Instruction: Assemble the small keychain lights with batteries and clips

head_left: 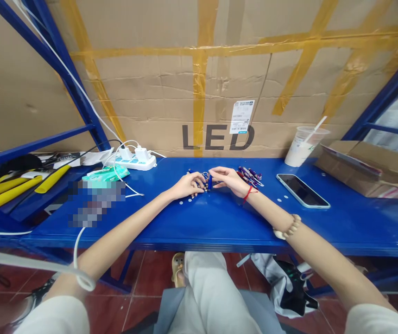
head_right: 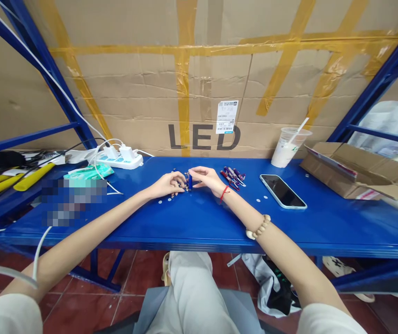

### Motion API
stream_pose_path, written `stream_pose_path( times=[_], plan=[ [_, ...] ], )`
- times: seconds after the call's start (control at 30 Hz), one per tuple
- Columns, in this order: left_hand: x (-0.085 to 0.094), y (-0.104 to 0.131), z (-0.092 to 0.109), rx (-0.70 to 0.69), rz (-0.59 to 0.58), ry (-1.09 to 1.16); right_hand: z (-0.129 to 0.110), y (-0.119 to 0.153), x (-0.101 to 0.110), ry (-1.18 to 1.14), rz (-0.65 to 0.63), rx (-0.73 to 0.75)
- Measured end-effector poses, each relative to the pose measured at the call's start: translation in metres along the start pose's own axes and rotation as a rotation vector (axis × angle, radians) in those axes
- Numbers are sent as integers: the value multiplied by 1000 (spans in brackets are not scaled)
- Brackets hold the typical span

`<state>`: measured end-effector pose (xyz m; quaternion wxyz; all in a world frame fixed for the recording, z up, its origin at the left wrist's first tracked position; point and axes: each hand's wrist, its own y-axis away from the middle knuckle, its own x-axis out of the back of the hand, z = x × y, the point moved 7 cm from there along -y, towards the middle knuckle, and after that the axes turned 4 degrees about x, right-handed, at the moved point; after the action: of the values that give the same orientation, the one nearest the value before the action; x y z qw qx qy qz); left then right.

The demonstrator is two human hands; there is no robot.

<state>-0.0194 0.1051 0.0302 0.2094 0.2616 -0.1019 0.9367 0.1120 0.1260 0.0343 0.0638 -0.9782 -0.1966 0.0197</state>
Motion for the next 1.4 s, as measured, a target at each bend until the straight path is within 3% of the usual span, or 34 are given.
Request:
stream_pose_path(
  times=[0.17,0.37,0.63,0.73,0.87,1.0,1.07,1.2,1.4],
  plan=[
    [12,2,13,-50,145,-140,-2,0,0,26,8,17],
    [15,3,25,-102,254,-335,-5,2,-8,-35,14,56],
    [20,13,25,-154,286,-450,-27,5,-8,336,-51,303],
    [24,13,23,-190,300,-434,-31,5,-7,400,-72,313],
    [28,11,17,-169,320,-379,-30,2,0,482,-24,297],
    [37,10,11,-111,381,-229,-31,-2,15,848,78,442],
    [46,12,8,-80,437,-123,-25,-6,21,1008,78,480],
    [59,19,4,4,510,127,-14,-11,26,1075,35,534],
    [47,21,6,56,346,316,-9,-10,8,1153,-72,551]
  ],
)
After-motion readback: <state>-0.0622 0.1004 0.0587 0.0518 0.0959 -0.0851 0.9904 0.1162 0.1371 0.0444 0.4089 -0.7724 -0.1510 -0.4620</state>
